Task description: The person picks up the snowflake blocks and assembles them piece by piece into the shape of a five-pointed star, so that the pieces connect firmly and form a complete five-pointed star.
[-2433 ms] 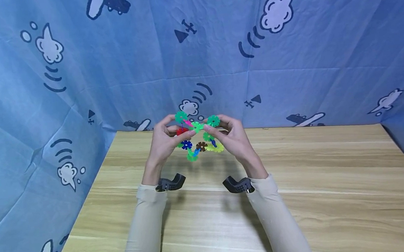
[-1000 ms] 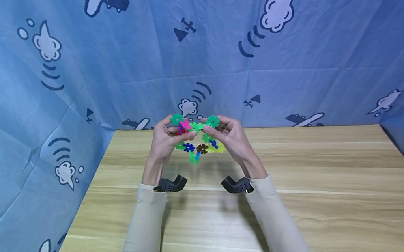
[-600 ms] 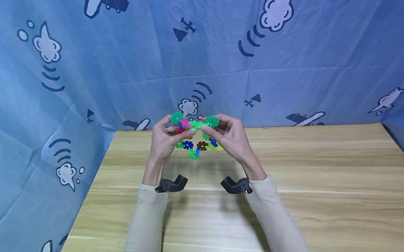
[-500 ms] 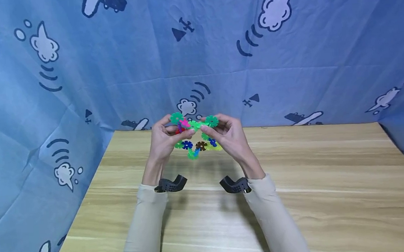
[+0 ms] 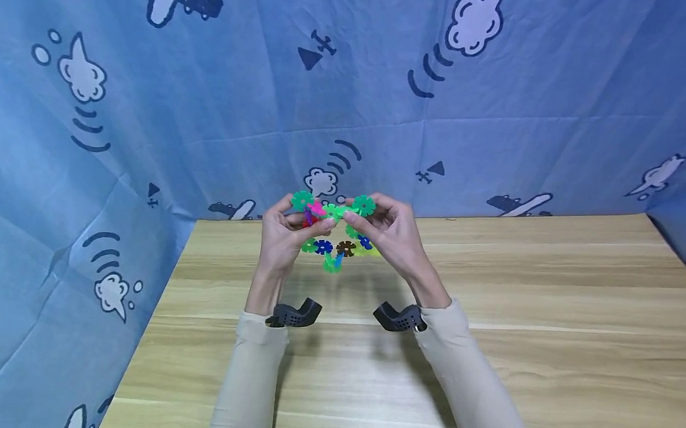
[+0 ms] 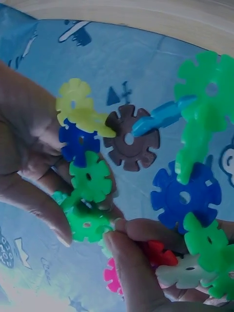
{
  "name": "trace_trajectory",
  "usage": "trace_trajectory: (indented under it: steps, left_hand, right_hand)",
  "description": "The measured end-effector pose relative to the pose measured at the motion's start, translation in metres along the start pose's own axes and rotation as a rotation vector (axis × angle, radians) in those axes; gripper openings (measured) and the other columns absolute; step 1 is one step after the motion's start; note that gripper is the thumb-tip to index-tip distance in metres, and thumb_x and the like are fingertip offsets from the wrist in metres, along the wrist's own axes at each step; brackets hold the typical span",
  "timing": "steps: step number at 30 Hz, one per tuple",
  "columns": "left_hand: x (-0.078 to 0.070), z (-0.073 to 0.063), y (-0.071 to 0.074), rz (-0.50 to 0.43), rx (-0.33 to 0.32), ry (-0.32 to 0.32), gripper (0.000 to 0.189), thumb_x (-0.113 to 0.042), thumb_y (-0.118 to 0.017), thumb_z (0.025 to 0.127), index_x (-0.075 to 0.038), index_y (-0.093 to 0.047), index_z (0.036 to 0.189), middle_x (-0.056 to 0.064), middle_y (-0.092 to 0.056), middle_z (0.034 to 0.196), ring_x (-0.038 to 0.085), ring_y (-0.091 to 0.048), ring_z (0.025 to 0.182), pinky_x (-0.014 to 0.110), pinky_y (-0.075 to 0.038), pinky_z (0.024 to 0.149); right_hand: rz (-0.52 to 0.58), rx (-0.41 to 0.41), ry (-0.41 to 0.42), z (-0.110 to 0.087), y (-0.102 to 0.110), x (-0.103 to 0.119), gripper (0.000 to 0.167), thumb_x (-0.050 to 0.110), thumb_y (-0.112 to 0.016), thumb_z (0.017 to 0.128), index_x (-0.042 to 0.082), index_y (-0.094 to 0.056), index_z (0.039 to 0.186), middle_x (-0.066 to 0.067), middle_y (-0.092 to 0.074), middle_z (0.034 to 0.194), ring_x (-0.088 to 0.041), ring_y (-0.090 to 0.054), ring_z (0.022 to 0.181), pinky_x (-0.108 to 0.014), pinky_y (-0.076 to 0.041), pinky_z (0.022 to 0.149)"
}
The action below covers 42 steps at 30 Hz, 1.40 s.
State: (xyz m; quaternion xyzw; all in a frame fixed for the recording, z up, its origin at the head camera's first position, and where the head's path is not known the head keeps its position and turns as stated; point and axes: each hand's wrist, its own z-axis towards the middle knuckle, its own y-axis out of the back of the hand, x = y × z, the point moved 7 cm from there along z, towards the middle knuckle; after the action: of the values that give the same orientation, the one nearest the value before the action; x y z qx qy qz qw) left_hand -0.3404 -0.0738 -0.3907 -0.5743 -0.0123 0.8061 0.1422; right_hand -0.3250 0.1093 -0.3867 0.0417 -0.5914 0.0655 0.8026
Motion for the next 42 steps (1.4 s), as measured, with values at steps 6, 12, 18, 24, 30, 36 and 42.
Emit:
trace_trajectory:
  steps: [6,12,18,24,30,36,42]
  left_hand:
    - [0.002,-0.001,0.000,0.002,-0.004,0.006,0.033,0.011,-0.081,0.081,-0.014,-0.067,0.097,-0.009,-0.079,0.077,0.014,-0.077,0.073,0.035,-0.066,0.075]
    - [0.003,-0.001,-0.001,-0.024,0.021,-0.012,0.034,0.013,-0.080,0.080,-0.014,-0.067,0.095,-0.008,-0.079,0.077,0.013,-0.076,0.071,0.035,-0.066,0.075]
    - [0.003,0.000,-0.002,-0.019,0.032,-0.023,0.032,0.013,-0.080,0.080,-0.013,-0.068,0.096,-0.008,-0.079,0.077,0.014,-0.077,0.069,0.037,-0.066,0.075]
    - [0.005,0.002,-0.003,-0.011,0.032,-0.011,0.031,0.009,-0.081,0.082,-0.013,-0.069,0.099,-0.007,-0.080,0.080,0.015,-0.077,0.071,0.037,-0.066,0.075]
    - [0.008,0.002,-0.004,0.032,0.044,0.033,0.026,-0.001,-0.085,0.084,-0.009,-0.071,0.104,-0.001,-0.082,0.083,0.024,-0.078,0.074,0.038,-0.066,0.078]
    - [0.013,0.001,0.000,0.127,0.051,0.118,0.032,-0.008,-0.084,0.088,-0.006,-0.072,0.117,-0.005,-0.080,0.076,0.026,-0.077,0.076,0.032,-0.061,0.079]
    - [0.024,0.000,0.005,0.219,0.069,0.221,0.042,-0.014,-0.083,0.090,-0.010,-0.069,0.129,-0.008,-0.077,0.081,0.019,-0.072,0.084,0.028,-0.054,0.074]
  right_hand:
    - [-0.038,-0.004,0.006,0.000,0.001,0.000,0.010,0.013,-0.075,0.096,0.010,-0.072,0.105,-0.001,-0.075,0.119,-0.010,-0.073,0.103,-0.019,-0.059,0.091]
    - [0.024,0.042,-0.041,0.000,0.004,-0.006,0.006,0.015,-0.073,0.099,0.011,-0.073,0.103,-0.002,-0.075,0.121,-0.011,-0.074,0.105,-0.022,-0.059,0.095]
    - [0.006,0.053,-0.052,0.000,0.004,-0.007,0.004,0.015,-0.072,0.099,0.012,-0.073,0.102,0.005,-0.075,0.118,-0.010,-0.074,0.105,-0.021,-0.058,0.096]
    - [-0.050,0.048,-0.045,0.001,0.006,-0.004,0.016,0.019,-0.074,0.098,0.008,-0.073,0.111,0.006,-0.076,0.119,-0.011,-0.075,0.106,-0.021,-0.059,0.094]
    - [-0.173,0.069,-0.037,0.002,0.015,-0.001,0.032,0.025,-0.072,0.100,0.004,-0.072,0.124,0.007,-0.078,0.110,-0.014,-0.075,0.103,-0.021,-0.059,0.094]
    - [-0.283,0.048,-0.070,0.002,0.022,-0.003,0.034,0.035,-0.072,0.100,0.006,-0.075,0.118,0.005,-0.077,0.102,-0.011,-0.074,0.095,-0.022,-0.059,0.092]
    - [-0.315,0.033,-0.111,0.005,0.026,-0.011,0.041,0.037,-0.067,0.103,0.000,-0.074,0.117,0.003,-0.076,0.096,-0.010,-0.071,0.088,-0.027,-0.063,0.082]
